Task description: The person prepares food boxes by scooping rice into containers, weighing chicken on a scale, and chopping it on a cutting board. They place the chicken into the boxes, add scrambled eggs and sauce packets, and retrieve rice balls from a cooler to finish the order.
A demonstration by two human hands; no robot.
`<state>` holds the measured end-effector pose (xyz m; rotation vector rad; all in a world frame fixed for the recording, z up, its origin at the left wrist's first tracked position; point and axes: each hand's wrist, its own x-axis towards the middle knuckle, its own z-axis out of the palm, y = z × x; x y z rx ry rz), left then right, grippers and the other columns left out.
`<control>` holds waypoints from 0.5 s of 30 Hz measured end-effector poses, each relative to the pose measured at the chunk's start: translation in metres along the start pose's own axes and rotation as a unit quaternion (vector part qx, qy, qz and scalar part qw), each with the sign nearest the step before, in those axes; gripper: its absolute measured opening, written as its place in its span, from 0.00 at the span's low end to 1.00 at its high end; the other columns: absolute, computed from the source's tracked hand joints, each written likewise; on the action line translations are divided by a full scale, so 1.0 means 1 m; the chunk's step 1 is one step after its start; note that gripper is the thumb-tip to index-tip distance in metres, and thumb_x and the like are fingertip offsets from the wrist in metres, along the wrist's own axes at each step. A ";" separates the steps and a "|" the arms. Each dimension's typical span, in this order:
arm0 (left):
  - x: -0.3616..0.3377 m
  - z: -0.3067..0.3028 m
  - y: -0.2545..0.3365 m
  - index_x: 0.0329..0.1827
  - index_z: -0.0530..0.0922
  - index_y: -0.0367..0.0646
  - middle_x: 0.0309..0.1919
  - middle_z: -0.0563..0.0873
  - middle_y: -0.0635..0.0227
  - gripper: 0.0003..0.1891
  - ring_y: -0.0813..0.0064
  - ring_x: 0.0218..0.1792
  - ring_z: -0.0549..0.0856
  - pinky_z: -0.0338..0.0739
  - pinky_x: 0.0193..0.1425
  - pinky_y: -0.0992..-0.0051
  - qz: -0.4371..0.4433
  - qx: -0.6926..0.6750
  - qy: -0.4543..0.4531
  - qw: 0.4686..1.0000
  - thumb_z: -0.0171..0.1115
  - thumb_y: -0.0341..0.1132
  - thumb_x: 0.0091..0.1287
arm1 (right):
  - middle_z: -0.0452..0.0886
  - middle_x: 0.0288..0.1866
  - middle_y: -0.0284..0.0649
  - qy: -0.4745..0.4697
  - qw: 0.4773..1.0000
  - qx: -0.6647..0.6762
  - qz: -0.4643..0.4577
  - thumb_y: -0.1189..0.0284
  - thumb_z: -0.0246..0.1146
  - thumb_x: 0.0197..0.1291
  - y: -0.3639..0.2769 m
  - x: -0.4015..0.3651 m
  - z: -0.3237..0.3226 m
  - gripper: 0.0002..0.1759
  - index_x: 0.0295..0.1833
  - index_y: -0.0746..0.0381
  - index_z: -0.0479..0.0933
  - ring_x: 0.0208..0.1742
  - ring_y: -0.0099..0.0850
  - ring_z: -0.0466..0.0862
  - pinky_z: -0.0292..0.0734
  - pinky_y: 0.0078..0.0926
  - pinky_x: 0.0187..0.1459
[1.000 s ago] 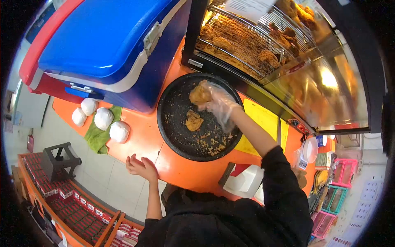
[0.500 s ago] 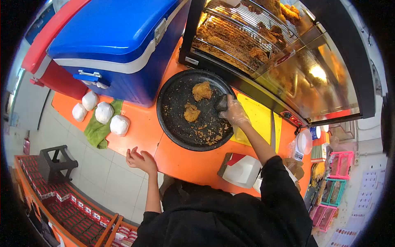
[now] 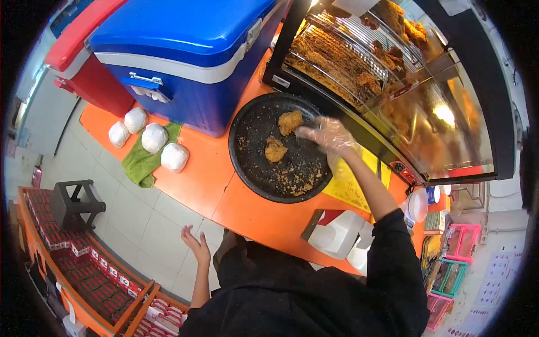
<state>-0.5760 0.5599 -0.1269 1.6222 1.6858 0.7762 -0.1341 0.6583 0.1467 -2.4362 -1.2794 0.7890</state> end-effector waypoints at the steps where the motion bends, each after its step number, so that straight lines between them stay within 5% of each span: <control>1: -0.018 -0.004 -0.034 0.61 0.63 0.35 0.60 0.64 0.50 0.25 0.52 0.64 0.63 0.56 0.66 0.56 -0.021 0.077 -0.080 0.994 0.55 0.40 0.65 | 0.81 0.47 0.52 0.025 0.997 -0.038 -0.060 0.45 0.68 0.43 -0.021 -0.011 -0.016 0.41 0.56 0.65 0.74 0.52 0.42 0.80 0.74 0.34 0.54; 2: -0.037 -0.006 -0.073 0.58 0.67 0.35 0.57 0.69 0.47 0.23 0.49 0.61 0.67 0.61 0.64 0.56 -0.041 0.154 -0.160 0.974 0.55 0.41 0.65 | 0.81 0.46 0.51 0.049 0.989 -0.074 -0.121 0.45 0.68 0.45 -0.041 -0.020 -0.030 0.38 0.55 0.63 0.75 0.51 0.41 0.80 0.74 0.34 0.52; 4: -0.083 0.001 -0.176 0.52 0.72 0.34 0.48 0.78 0.43 0.21 0.43 0.52 0.75 0.70 0.56 0.56 -0.187 0.101 -0.325 0.922 0.55 0.43 0.63 | 0.81 0.44 0.50 0.167 0.954 -0.178 -0.174 0.48 0.67 0.49 -0.076 -0.042 -0.039 0.33 0.54 0.61 0.75 0.49 0.42 0.81 0.75 0.35 0.50; 6: -0.125 -0.002 -0.214 0.50 0.74 0.32 0.43 0.81 0.41 0.24 0.41 0.45 0.79 0.73 0.51 0.58 -0.289 0.065 -0.366 0.882 0.53 0.47 0.65 | 0.81 0.43 0.52 0.140 0.981 -0.026 -0.134 0.48 0.65 0.52 -0.085 -0.052 -0.027 0.33 0.55 0.61 0.74 0.47 0.44 0.81 0.74 0.37 0.50; 8: -0.147 -0.003 -0.210 0.50 0.74 0.33 0.43 0.81 0.43 0.23 0.44 0.45 0.80 0.73 0.50 0.59 -0.348 -0.011 -0.322 0.881 0.53 0.46 0.65 | 0.80 0.44 0.53 0.130 0.979 -0.108 -0.113 0.49 0.62 0.54 -0.057 -0.039 0.033 0.31 0.56 0.61 0.74 0.48 0.46 0.80 0.74 0.38 0.52; 11: -0.157 0.010 -0.206 0.50 0.74 0.33 0.42 0.81 0.45 0.22 0.49 0.44 0.80 0.74 0.50 0.62 -0.370 -0.095 -0.263 0.886 0.53 0.45 0.66 | 0.79 0.47 0.54 -0.015 0.948 -0.246 -0.199 0.49 0.61 0.55 -0.031 -0.025 0.094 0.32 0.57 0.61 0.73 0.51 0.47 0.79 0.73 0.38 0.53; 14: -0.143 0.026 -0.206 0.50 0.73 0.33 0.42 0.81 0.48 0.21 0.53 0.44 0.80 0.74 0.49 0.64 -0.353 -0.136 -0.240 0.894 0.53 0.44 0.66 | 0.78 0.50 0.55 -0.074 0.978 -0.132 -0.145 0.48 0.62 0.54 -0.003 0.010 0.085 0.37 0.62 0.62 0.69 0.52 0.46 0.79 0.74 0.39 0.53; 15: -0.137 0.031 -0.204 0.51 0.73 0.34 0.42 0.81 0.49 0.20 0.55 0.44 0.80 0.74 0.49 0.65 -0.346 -0.147 -0.236 0.896 0.53 0.44 0.67 | 0.79 0.52 0.48 -0.177 0.977 0.117 0.031 0.47 0.64 0.52 -0.045 -0.004 0.048 0.39 0.63 0.61 0.69 0.51 0.40 0.80 0.76 0.36 0.50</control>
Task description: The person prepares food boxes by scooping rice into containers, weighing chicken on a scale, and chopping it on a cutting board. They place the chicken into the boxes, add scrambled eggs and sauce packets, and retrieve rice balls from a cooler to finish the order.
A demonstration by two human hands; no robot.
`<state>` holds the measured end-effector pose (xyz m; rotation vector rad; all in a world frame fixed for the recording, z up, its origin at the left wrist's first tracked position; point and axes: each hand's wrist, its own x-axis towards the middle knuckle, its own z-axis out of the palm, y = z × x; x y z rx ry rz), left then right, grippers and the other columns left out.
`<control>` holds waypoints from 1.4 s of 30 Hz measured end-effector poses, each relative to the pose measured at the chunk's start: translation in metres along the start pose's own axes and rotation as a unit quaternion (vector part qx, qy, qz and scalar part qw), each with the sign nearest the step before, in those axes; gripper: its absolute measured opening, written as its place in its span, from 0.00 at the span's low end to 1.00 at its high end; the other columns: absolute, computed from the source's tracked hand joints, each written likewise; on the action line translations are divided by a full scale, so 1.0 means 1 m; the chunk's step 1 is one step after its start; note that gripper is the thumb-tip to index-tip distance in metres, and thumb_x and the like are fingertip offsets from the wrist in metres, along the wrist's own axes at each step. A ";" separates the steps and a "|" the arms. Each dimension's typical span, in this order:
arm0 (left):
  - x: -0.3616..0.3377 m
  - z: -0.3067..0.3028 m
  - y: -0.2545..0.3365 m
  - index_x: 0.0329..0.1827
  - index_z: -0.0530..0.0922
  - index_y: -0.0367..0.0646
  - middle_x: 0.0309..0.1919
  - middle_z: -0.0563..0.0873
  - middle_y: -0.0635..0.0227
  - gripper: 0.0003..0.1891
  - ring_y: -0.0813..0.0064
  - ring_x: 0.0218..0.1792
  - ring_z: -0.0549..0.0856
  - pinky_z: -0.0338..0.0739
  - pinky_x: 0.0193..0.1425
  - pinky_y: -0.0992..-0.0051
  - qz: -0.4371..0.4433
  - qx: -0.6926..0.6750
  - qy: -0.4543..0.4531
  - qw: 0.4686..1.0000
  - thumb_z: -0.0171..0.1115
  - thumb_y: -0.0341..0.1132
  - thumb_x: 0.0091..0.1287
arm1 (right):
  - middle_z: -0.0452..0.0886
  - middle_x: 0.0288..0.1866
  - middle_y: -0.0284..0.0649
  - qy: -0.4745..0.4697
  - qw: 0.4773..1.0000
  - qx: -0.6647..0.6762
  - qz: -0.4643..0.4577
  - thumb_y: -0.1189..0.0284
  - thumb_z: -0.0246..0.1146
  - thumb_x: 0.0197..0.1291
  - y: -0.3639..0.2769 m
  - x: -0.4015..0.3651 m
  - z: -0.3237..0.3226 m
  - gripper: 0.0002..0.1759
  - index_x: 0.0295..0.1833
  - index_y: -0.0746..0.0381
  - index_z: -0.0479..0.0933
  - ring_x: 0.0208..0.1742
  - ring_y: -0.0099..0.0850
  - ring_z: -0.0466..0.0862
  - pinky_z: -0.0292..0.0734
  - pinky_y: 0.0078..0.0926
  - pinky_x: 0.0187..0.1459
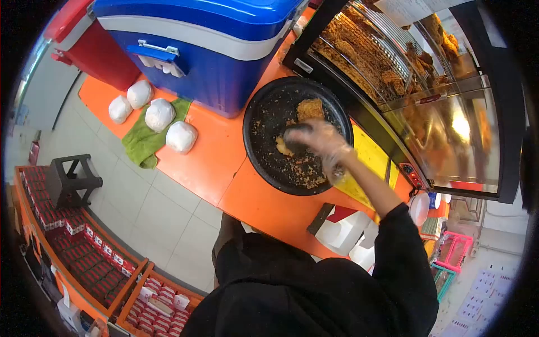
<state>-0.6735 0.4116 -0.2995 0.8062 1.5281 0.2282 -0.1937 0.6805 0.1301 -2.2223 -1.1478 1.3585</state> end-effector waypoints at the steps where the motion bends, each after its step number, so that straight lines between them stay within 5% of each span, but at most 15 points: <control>1: 0.004 0.002 0.006 0.51 0.73 0.34 0.42 0.81 0.50 0.20 0.56 0.44 0.80 0.74 0.49 0.65 0.010 -0.009 0.000 1.000 0.53 0.43 0.67 | 0.79 0.53 0.42 0.099 0.993 -0.061 0.009 0.46 0.66 0.49 0.052 0.044 -0.006 0.39 0.61 0.60 0.71 0.49 0.35 0.80 0.77 0.31 0.47; 2: 0.009 0.004 0.013 0.51 0.73 0.34 0.42 0.81 0.50 0.19 0.58 0.44 0.80 0.74 0.49 0.66 0.022 -0.015 -0.002 1.000 0.53 0.43 0.67 | 0.80 0.50 0.43 0.095 0.993 0.066 0.016 0.48 0.66 0.50 0.027 0.020 -0.015 0.37 0.60 0.62 0.72 0.48 0.33 0.81 0.77 0.29 0.45; 5: 0.017 0.011 0.028 0.51 0.73 0.34 0.42 0.81 0.53 0.18 0.62 0.43 0.81 0.75 0.48 0.69 0.046 -0.028 -0.007 0.999 0.52 0.42 0.68 | 0.84 0.43 0.44 0.193 0.939 -0.186 -0.215 0.57 0.69 0.50 -0.043 -0.039 -0.047 0.30 0.54 0.64 0.75 0.45 0.31 0.83 0.78 0.29 0.45; 9: 0.018 0.018 0.027 0.51 0.72 0.35 0.41 0.81 0.57 0.16 0.70 0.42 0.81 0.75 0.47 0.73 0.049 -0.018 0.008 0.999 0.53 0.39 0.68 | 0.83 0.46 0.45 0.274 0.942 -0.009 -0.191 0.61 0.66 0.56 -0.055 -0.054 -0.010 0.26 0.57 0.63 0.73 0.49 0.33 0.83 0.77 0.29 0.49; 11: 0.010 0.019 0.020 0.52 0.72 0.36 0.40 0.81 0.61 0.14 0.75 0.41 0.79 0.75 0.46 0.76 0.058 0.002 0.034 0.998 0.54 0.34 0.68 | 0.80 0.51 0.47 0.191 0.867 -0.436 -0.149 0.52 0.62 0.57 0.006 -0.009 0.033 0.31 0.59 0.62 0.71 0.53 0.37 0.81 0.75 0.31 0.53; 13: 0.011 0.015 0.011 0.52 0.72 0.36 0.40 0.81 0.61 0.13 0.75 0.41 0.79 0.75 0.47 0.76 0.044 -0.006 0.039 0.998 0.54 0.34 0.68 | 0.78 0.50 0.55 0.117 0.912 -0.385 -0.085 0.48 0.60 0.57 0.021 0.021 0.055 0.34 0.60 0.65 0.71 0.51 0.48 0.80 0.74 0.38 0.53; 16: 0.010 0.017 0.001 0.52 0.72 0.36 0.41 0.81 0.61 0.13 0.75 0.41 0.79 0.75 0.47 0.76 0.017 -0.038 0.036 0.998 0.53 0.34 0.68 | 0.78 0.54 0.52 0.041 0.950 -0.295 -0.097 0.42 0.60 0.53 0.013 0.037 0.019 0.40 0.63 0.61 0.69 0.55 0.42 0.78 0.74 0.33 0.56; 17: 0.013 0.018 0.001 0.52 0.72 0.36 0.41 0.81 0.61 0.13 0.75 0.41 0.80 0.75 0.47 0.76 0.013 -0.049 0.034 0.998 0.53 0.34 0.68 | 0.78 0.54 0.50 -0.005 0.982 -0.187 0.029 0.42 0.63 0.51 0.005 0.047 0.007 0.42 0.63 0.60 0.69 0.55 0.40 0.79 0.74 0.32 0.55; 19: 0.021 0.021 0.004 0.52 0.72 0.36 0.41 0.81 0.60 0.13 0.74 0.41 0.80 0.75 0.47 0.76 0.010 -0.064 0.031 0.997 0.53 0.34 0.68 | 0.76 0.57 0.49 0.019 0.994 0.108 0.024 0.42 0.66 0.47 0.006 0.043 -0.004 0.42 0.61 0.59 0.72 0.57 0.37 0.77 0.75 0.31 0.53; 23: 0.029 0.024 0.002 0.51 0.72 0.36 0.41 0.81 0.60 0.13 0.74 0.42 0.80 0.75 0.47 0.76 0.005 -0.087 0.033 0.996 0.53 0.33 0.68 | 0.83 0.42 0.44 0.221 0.911 -0.287 -0.197 0.52 0.69 0.49 -0.054 -0.011 -0.043 0.33 0.56 0.62 0.75 0.42 0.34 0.83 0.76 0.29 0.45; 25: 0.031 0.025 0.000 0.51 0.72 0.36 0.41 0.81 0.60 0.13 0.74 0.42 0.80 0.75 0.47 0.75 -0.003 -0.095 0.034 0.995 0.53 0.33 0.68 | 0.82 0.41 0.46 0.229 0.910 -0.261 -0.226 0.52 0.68 0.50 -0.055 -0.027 -0.040 0.32 0.55 0.62 0.75 0.42 0.34 0.83 0.76 0.32 0.44; 27: 0.029 0.028 -0.004 0.51 0.72 0.36 0.41 0.81 0.60 0.13 0.74 0.42 0.80 0.75 0.48 0.75 -0.011 -0.103 0.037 0.994 0.52 0.33 0.68 | 0.82 0.43 0.50 0.220 0.953 -0.012 -0.210 0.49 0.65 0.52 -0.042 -0.022 -0.017 0.33 0.56 0.62 0.74 0.44 0.41 0.83 0.75 0.37 0.46; 30: 0.019 0.024 -0.007 0.51 0.72 0.36 0.42 0.81 0.60 0.13 0.73 0.42 0.80 0.75 0.48 0.75 -0.022 -0.095 0.036 0.995 0.52 0.33 0.68 | 0.80 0.50 0.51 0.202 0.926 -0.319 -0.015 0.45 0.62 0.53 0.031 0.030 0.021 0.36 0.58 0.62 0.73 0.50 0.44 0.81 0.74 0.38 0.51; 37: 0.018 0.025 -0.005 0.51 0.72 0.36 0.42 0.81 0.60 0.12 0.73 0.42 0.80 0.75 0.48 0.75 -0.012 -0.100 0.037 0.994 0.52 0.33 0.68 | 0.79 0.52 0.50 0.086 0.995 0.042 0.016 0.50 0.69 0.50 -0.025 0.000 -0.035 0.39 0.58 0.69 0.71 0.53 0.33 0.79 0.76 0.27 0.51; 42: 0.021 0.030 -0.002 0.51 0.72 0.36 0.42 0.81 0.60 0.12 0.73 0.42 0.80 0.75 0.48 0.75 -0.016 -0.101 0.032 0.994 0.52 0.33 0.68 | 0.83 0.43 0.44 0.215 0.955 -0.127 -0.161 0.53 0.69 0.51 -0.028 -0.033 -0.052 0.29 0.52 0.63 0.77 0.43 0.33 0.82 0.76 0.27 0.45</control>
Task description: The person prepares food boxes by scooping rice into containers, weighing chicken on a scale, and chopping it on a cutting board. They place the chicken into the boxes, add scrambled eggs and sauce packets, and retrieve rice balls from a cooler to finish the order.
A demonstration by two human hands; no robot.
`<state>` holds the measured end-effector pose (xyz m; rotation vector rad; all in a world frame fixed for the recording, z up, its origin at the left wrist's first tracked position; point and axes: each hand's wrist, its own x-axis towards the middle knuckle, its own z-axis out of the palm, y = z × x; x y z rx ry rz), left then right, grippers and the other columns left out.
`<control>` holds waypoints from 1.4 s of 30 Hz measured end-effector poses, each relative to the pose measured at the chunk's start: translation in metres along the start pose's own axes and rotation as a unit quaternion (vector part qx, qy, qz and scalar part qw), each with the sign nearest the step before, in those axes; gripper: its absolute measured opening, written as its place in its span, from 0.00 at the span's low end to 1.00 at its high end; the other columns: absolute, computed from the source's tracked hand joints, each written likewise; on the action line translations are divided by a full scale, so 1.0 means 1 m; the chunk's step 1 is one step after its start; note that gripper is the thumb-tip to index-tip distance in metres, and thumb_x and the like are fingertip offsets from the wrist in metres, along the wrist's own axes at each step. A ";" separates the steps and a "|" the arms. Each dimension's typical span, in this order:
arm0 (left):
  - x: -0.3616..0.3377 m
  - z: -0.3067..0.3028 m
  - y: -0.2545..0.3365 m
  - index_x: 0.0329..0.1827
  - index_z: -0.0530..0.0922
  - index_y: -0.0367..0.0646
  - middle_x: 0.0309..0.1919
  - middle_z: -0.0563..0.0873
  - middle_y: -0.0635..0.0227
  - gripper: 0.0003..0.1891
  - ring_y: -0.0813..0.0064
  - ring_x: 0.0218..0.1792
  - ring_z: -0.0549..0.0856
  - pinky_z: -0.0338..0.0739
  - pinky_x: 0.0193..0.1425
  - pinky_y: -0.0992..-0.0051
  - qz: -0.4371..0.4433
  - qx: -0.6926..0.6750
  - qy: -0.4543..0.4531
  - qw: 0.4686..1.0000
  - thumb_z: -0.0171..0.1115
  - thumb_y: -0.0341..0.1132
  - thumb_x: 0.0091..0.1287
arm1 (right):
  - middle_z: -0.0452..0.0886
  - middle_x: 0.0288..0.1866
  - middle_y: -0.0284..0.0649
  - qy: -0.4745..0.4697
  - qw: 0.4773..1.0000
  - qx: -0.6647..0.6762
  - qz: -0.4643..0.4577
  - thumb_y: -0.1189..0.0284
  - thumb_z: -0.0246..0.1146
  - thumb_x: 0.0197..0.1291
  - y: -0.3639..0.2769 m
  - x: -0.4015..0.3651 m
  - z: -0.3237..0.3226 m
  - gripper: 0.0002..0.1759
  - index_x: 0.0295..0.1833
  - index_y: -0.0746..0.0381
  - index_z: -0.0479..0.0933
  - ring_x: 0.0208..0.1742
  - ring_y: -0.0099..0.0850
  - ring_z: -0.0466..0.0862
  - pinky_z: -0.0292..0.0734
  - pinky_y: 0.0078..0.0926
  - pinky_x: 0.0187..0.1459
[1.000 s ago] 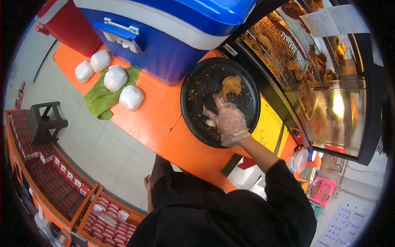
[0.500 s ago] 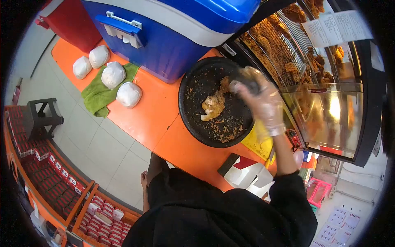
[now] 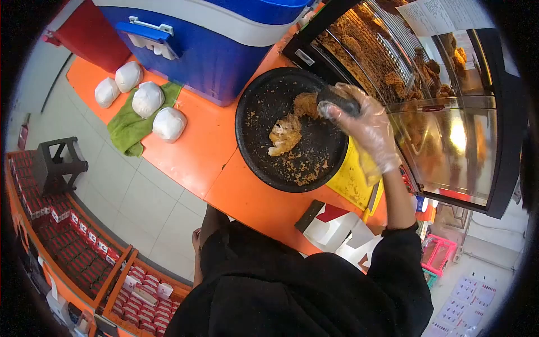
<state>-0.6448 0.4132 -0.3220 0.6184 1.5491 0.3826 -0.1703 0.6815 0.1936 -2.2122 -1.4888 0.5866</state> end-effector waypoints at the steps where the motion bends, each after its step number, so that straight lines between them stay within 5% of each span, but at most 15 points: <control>1: 0.000 0.000 0.001 0.51 0.72 0.36 0.42 0.81 0.60 0.12 0.73 0.42 0.80 0.75 0.48 0.75 -0.002 -0.003 0.002 1.000 0.52 0.32 0.68 | 0.83 0.43 0.46 0.012 0.999 0.036 -0.014 0.54 0.70 0.49 0.011 -0.005 0.016 0.29 0.50 0.63 0.78 0.45 0.35 0.83 0.75 0.30 0.47; 5: -0.005 0.000 -0.002 0.51 0.72 0.36 0.43 0.80 0.60 0.12 0.73 0.43 0.80 0.75 0.49 0.75 -0.007 -0.008 0.005 1.000 0.52 0.32 0.68 | 0.80 0.47 0.56 -0.104 0.966 -0.230 0.053 0.40 0.62 0.48 0.059 -0.014 0.110 0.43 0.60 0.62 0.71 0.52 0.47 0.79 0.73 0.37 0.55; 10: 0.002 0.006 0.002 0.52 0.72 0.36 0.43 0.80 0.60 0.12 0.73 0.43 0.80 0.75 0.49 0.75 0.009 -0.039 0.004 0.999 0.52 0.32 0.68 | 0.81 0.48 0.48 -0.140 0.958 0.178 0.178 0.45 0.70 0.45 0.096 0.011 0.083 0.45 0.58 0.71 0.70 0.49 0.34 0.80 0.74 0.29 0.53; 11: 0.003 0.008 0.002 0.52 0.72 0.36 0.43 0.80 0.59 0.12 0.73 0.43 0.80 0.75 0.49 0.75 0.018 -0.060 0.006 0.998 0.52 0.32 0.68 | 0.82 0.46 0.47 -0.130 0.935 0.262 0.201 0.47 0.72 0.44 0.030 0.001 0.042 0.43 0.58 0.69 0.72 0.48 0.35 0.80 0.74 0.30 0.52; 13: 0.007 0.012 0.004 0.52 0.72 0.36 0.43 0.80 0.59 0.12 0.73 0.43 0.80 0.75 0.49 0.75 0.031 -0.104 0.005 0.994 0.52 0.32 0.68 | 0.82 0.44 0.48 -0.018 1.000 -0.006 0.015 0.49 0.71 0.46 0.046 0.021 0.010 0.34 0.49 0.66 0.78 0.45 0.36 0.82 0.75 0.31 0.49; 17: 0.001 0.009 0.010 0.52 0.72 0.36 0.44 0.80 0.60 0.13 0.73 0.44 0.80 0.74 0.50 0.75 -0.002 -0.026 0.013 1.000 0.52 0.32 0.68 | 0.83 0.43 0.49 0.162 0.983 -0.016 -0.084 0.47 0.68 0.49 0.007 0.027 -0.033 0.33 0.52 0.62 0.77 0.44 0.39 0.83 0.75 0.33 0.49; 21: -0.007 0.001 0.010 0.52 0.72 0.36 0.45 0.80 0.60 0.13 0.73 0.44 0.79 0.74 0.51 0.75 -0.035 0.037 0.017 0.999 0.52 0.32 0.68 | 0.81 0.48 0.51 0.010 0.971 -0.239 0.027 0.55 0.68 0.52 0.060 0.049 0.066 0.27 0.51 0.64 0.77 0.46 0.40 0.83 0.76 0.35 0.50; 23: -0.006 0.000 0.014 0.52 0.72 0.36 0.45 0.80 0.60 0.13 0.73 0.44 0.79 0.74 0.51 0.75 -0.029 0.029 0.019 0.999 0.52 0.32 0.68 | 0.80 0.48 0.55 0.055 0.956 -0.282 -0.058 0.49 0.65 0.51 0.083 0.055 0.101 0.33 0.52 0.66 0.76 0.48 0.48 0.81 0.75 0.38 0.52; 27: 0.000 -0.001 0.020 0.52 0.72 0.36 0.45 0.80 0.60 0.13 0.72 0.44 0.79 0.74 0.51 0.75 -0.017 0.029 0.011 0.999 0.51 0.32 0.68 | 0.80 0.49 0.53 -0.133 0.976 -0.014 0.171 0.46 0.67 0.48 0.086 0.088 0.036 0.46 0.61 0.73 0.68 0.53 0.40 0.80 0.75 0.34 0.53; 29: 0.004 0.003 0.028 0.53 0.71 0.36 0.46 0.80 0.60 0.13 0.72 0.44 0.79 0.74 0.51 0.75 -0.013 0.024 0.010 1.000 0.51 0.32 0.68 | 0.80 0.49 0.50 -0.056 0.990 -0.028 0.128 0.50 0.69 0.48 0.052 0.072 -0.004 0.38 0.58 0.67 0.72 0.51 0.35 0.80 0.74 0.30 0.51; 30: 0.008 0.003 0.027 0.53 0.71 0.36 0.46 0.80 0.60 0.13 0.72 0.44 0.79 0.74 0.51 0.75 -0.012 0.026 0.007 1.000 0.51 0.32 0.68 | 0.81 0.47 0.50 -0.017 0.993 0.118 0.026 0.48 0.68 0.49 0.031 0.055 -0.013 0.35 0.51 0.67 0.77 0.48 0.38 0.82 0.74 0.32 0.51; 31: 0.009 0.003 0.028 0.53 0.71 0.36 0.46 0.80 0.60 0.13 0.72 0.44 0.79 0.74 0.51 0.75 -0.012 0.027 0.008 1.000 0.51 0.32 0.68 | 0.81 0.48 0.49 0.059 0.994 -0.096 0.011 0.52 0.67 0.51 0.031 0.055 -0.026 0.28 0.50 0.63 0.78 0.48 0.40 0.82 0.74 0.33 0.51; 33: 0.011 0.004 0.031 0.53 0.71 0.36 0.46 0.80 0.60 0.13 0.72 0.44 0.79 0.74 0.51 0.75 -0.013 0.030 0.006 0.999 0.51 0.32 0.69 | 0.81 0.48 0.50 0.129 0.989 -0.074 -0.020 0.52 0.67 0.51 0.023 0.045 -0.032 0.29 0.53 0.61 0.77 0.49 0.42 0.81 0.74 0.34 0.52; 37: 0.008 0.005 0.034 0.53 0.71 0.36 0.46 0.79 0.60 0.13 0.72 0.45 0.79 0.74 0.51 0.75 -0.016 0.032 0.007 0.999 0.51 0.32 0.69 | 0.80 0.48 0.56 0.026 0.973 -0.228 0.002 0.50 0.62 0.55 0.099 0.050 0.086 0.37 0.60 0.68 0.70 0.50 0.46 0.81 0.73 0.35 0.55; 42: 0.013 0.000 0.038 0.53 0.71 0.36 0.46 0.79 0.60 0.13 0.72 0.45 0.79 0.74 0.51 0.75 0.000 0.041 -0.002 0.999 0.51 0.32 0.69 | 0.79 0.48 0.60 -0.049 0.986 -0.154 0.048 0.42 0.62 0.51 0.124 0.074 0.057 0.45 0.58 0.73 0.69 0.50 0.47 0.81 0.73 0.35 0.55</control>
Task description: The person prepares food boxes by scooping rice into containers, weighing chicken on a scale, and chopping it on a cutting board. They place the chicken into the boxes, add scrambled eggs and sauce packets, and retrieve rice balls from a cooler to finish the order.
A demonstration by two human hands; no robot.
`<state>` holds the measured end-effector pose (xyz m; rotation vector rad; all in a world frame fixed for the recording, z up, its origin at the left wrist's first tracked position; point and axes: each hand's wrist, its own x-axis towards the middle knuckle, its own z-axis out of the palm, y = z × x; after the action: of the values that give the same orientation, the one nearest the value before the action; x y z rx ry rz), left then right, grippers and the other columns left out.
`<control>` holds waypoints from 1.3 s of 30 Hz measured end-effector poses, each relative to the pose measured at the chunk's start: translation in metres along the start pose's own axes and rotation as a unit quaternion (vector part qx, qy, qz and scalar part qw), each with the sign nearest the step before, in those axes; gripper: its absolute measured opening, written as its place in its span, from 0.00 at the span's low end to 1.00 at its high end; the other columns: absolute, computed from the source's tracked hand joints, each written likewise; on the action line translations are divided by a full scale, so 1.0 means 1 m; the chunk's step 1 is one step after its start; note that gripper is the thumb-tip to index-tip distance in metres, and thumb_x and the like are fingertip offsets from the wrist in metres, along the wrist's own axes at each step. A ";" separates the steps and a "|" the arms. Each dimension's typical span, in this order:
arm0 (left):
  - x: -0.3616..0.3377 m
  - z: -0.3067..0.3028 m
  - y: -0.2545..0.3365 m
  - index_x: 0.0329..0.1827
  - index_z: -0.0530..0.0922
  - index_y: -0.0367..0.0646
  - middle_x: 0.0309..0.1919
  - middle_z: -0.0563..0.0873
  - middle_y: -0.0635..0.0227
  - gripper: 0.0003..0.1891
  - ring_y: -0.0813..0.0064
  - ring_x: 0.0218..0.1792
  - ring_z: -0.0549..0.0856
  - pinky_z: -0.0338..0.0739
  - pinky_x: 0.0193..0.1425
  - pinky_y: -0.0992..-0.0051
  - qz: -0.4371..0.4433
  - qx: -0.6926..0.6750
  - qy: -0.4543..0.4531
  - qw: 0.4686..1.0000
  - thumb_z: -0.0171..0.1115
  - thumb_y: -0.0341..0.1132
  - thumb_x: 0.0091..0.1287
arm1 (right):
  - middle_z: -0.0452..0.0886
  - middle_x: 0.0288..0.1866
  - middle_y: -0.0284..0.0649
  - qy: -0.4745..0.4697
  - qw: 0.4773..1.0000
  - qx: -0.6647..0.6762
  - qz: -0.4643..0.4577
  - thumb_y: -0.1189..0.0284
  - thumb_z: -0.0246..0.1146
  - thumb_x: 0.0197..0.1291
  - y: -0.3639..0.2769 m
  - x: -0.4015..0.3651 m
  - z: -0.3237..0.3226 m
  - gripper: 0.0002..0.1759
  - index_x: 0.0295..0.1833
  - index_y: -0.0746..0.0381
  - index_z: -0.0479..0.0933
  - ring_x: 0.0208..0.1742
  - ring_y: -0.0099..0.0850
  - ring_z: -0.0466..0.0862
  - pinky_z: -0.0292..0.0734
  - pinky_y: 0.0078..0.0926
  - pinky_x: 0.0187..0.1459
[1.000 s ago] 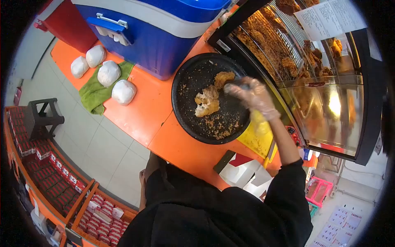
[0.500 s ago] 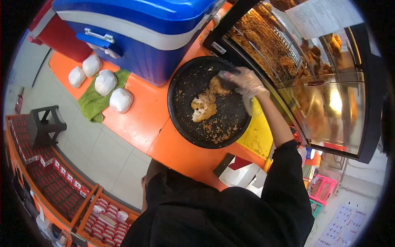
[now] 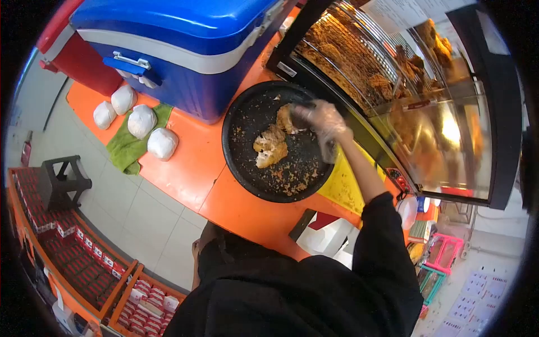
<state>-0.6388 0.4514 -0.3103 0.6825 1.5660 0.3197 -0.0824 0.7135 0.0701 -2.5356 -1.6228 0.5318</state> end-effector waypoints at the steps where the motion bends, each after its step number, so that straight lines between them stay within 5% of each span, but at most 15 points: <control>1: 0.002 0.000 0.003 0.53 0.71 0.36 0.46 0.79 0.60 0.13 0.72 0.45 0.79 0.74 0.51 0.75 0.004 0.000 -0.002 1.000 0.51 0.32 0.69 | 0.79 0.47 0.59 -0.035 0.997 0.064 0.039 0.42 0.63 0.50 -0.002 0.003 -0.024 0.44 0.58 0.72 0.71 0.48 0.45 0.81 0.74 0.34 0.53; 5: 0.002 0.001 0.003 0.54 0.71 0.36 0.47 0.79 0.60 0.13 0.72 0.45 0.79 0.73 0.51 0.75 0.002 0.003 -0.002 1.000 0.50 0.32 0.69 | 0.82 0.44 0.52 0.084 0.988 0.126 0.004 0.43 0.65 0.49 -0.074 -0.054 -0.112 0.37 0.52 0.64 0.77 0.45 0.39 0.83 0.76 0.32 0.47; 6: -0.001 0.001 0.003 0.54 0.71 0.36 0.47 0.79 0.60 0.13 0.72 0.45 0.79 0.73 0.51 0.75 -0.001 0.005 -0.001 1.000 0.50 0.32 0.69 | 0.81 0.46 0.51 0.186 0.982 0.028 0.022 0.44 0.63 0.51 -0.065 -0.047 -0.093 0.35 0.52 0.64 0.77 0.47 0.41 0.82 0.75 0.34 0.51; 10: -0.016 -0.002 -0.008 0.54 0.70 0.36 0.47 0.79 0.60 0.14 0.72 0.45 0.79 0.73 0.51 0.75 -0.015 0.010 0.003 1.000 0.50 0.32 0.69 | 0.80 0.48 0.54 0.096 0.994 -0.044 0.032 0.44 0.59 0.54 -0.041 -0.021 0.002 0.36 0.54 0.65 0.75 0.52 0.45 0.80 0.72 0.35 0.55; 12: -0.017 0.000 -0.009 0.54 0.70 0.36 0.47 0.79 0.60 0.14 0.72 0.45 0.79 0.73 0.51 0.75 -0.017 0.014 0.000 1.000 0.50 0.32 0.69 | 0.78 0.51 0.56 0.021 0.999 -0.036 0.016 0.43 0.57 0.56 -0.034 -0.001 0.010 0.37 0.56 0.67 0.74 0.55 0.48 0.77 0.69 0.37 0.59; 16: -0.014 0.002 -0.005 0.54 0.70 0.36 0.47 0.79 0.60 0.14 0.71 0.45 0.79 0.73 0.51 0.75 -0.015 0.019 -0.008 1.000 0.50 0.32 0.69 | 0.77 0.53 0.59 0.080 0.987 0.134 0.032 0.44 0.59 0.56 0.025 -0.014 -0.010 0.39 0.56 0.71 0.73 0.56 0.46 0.77 0.70 0.33 0.58; 18: -0.011 0.002 -0.005 0.54 0.70 0.36 0.47 0.78 0.60 0.14 0.71 0.45 0.79 0.73 0.51 0.75 -0.015 0.023 -0.010 1.000 0.50 0.32 0.69 | 0.77 0.52 0.59 -0.028 0.986 0.142 0.087 0.46 0.59 0.57 0.034 -0.046 -0.014 0.38 0.54 0.73 0.73 0.56 0.45 0.78 0.72 0.33 0.56; 22: 0.001 0.007 0.010 0.54 0.70 0.36 0.47 0.78 0.60 0.14 0.71 0.45 0.79 0.73 0.51 0.75 -0.010 0.027 -0.021 0.999 0.49 0.32 0.69 | 0.80 0.47 0.58 -0.047 0.981 0.185 0.045 0.43 0.57 0.57 0.065 -0.081 0.036 0.38 0.54 0.70 0.74 0.48 0.46 0.81 0.74 0.36 0.51; 24: 0.007 0.009 0.017 0.55 0.70 0.36 0.48 0.78 0.60 0.14 0.71 0.45 0.79 0.73 0.51 0.75 -0.001 0.030 -0.026 0.999 0.49 0.32 0.69 | 0.81 0.41 0.56 0.069 0.990 0.117 0.031 0.47 0.58 0.58 0.081 -0.084 0.060 0.34 0.53 0.69 0.76 0.39 0.49 0.81 0.76 0.39 0.45; 28: 0.023 0.009 0.037 0.55 0.69 0.36 0.48 0.78 0.60 0.14 0.71 0.46 0.79 0.73 0.51 0.75 0.009 0.043 -0.045 0.998 0.49 0.32 0.69 | 0.80 0.39 0.56 0.001 0.994 -0.072 0.084 0.48 0.60 0.57 0.065 -0.080 0.029 0.34 0.50 0.71 0.75 0.47 0.50 0.79 0.72 0.41 0.52; 30: 0.028 0.007 0.043 0.55 0.69 0.36 0.48 0.78 0.60 0.14 0.71 0.46 0.79 0.73 0.51 0.75 0.009 0.051 -0.055 0.997 0.49 0.32 0.69 | 0.77 0.39 0.55 0.147 0.975 -0.161 -0.049 0.47 0.59 0.56 0.058 -0.066 0.030 0.34 0.52 0.68 0.75 0.48 0.52 0.76 0.70 0.44 0.52; 32: 0.031 0.005 0.049 0.55 0.69 0.36 0.48 0.78 0.60 0.14 0.71 0.46 0.79 0.73 0.51 0.75 0.006 0.060 -0.065 0.996 0.49 0.32 0.69 | 0.75 0.50 0.57 0.087 0.994 0.007 -0.062 0.47 0.63 0.52 0.005 -0.049 0.002 0.37 0.59 0.64 0.71 0.57 0.52 0.72 0.68 0.45 0.58; 34: 0.035 0.003 0.055 0.55 0.69 0.36 0.48 0.78 0.60 0.14 0.71 0.46 0.79 0.73 0.51 0.75 0.006 0.071 -0.076 0.995 0.49 0.32 0.69 | 0.70 0.59 0.58 0.017 0.994 0.088 0.058 0.48 0.68 0.43 -0.035 -0.022 0.010 0.45 0.64 0.60 0.66 0.63 0.53 0.68 0.64 0.45 0.63; 36: 0.039 0.001 0.059 0.55 0.69 0.36 0.48 0.78 0.60 0.14 0.71 0.46 0.79 0.73 0.51 0.75 0.007 0.082 -0.086 0.993 0.49 0.32 0.69 | 0.69 0.62 0.57 -0.086 0.993 -0.015 0.082 0.49 0.72 0.36 -0.038 0.014 0.045 0.51 0.67 0.55 0.62 0.69 0.52 0.62 0.61 0.41 0.67; 39: 0.045 -0.005 0.059 0.55 0.69 0.36 0.48 0.78 0.60 0.14 0.71 0.46 0.78 0.73 0.51 0.75 0.014 0.101 -0.103 0.990 0.48 0.32 0.70 | 0.73 0.58 0.57 0.011 0.997 -0.047 0.059 0.49 0.72 0.38 -0.021 0.032 0.095 0.45 0.64 0.52 0.65 0.65 0.54 0.67 0.63 0.45 0.64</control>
<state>-0.6294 0.5252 -0.3116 0.8663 1.4041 0.1074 -0.1204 0.7403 -0.0209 -2.7093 -1.5318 0.4449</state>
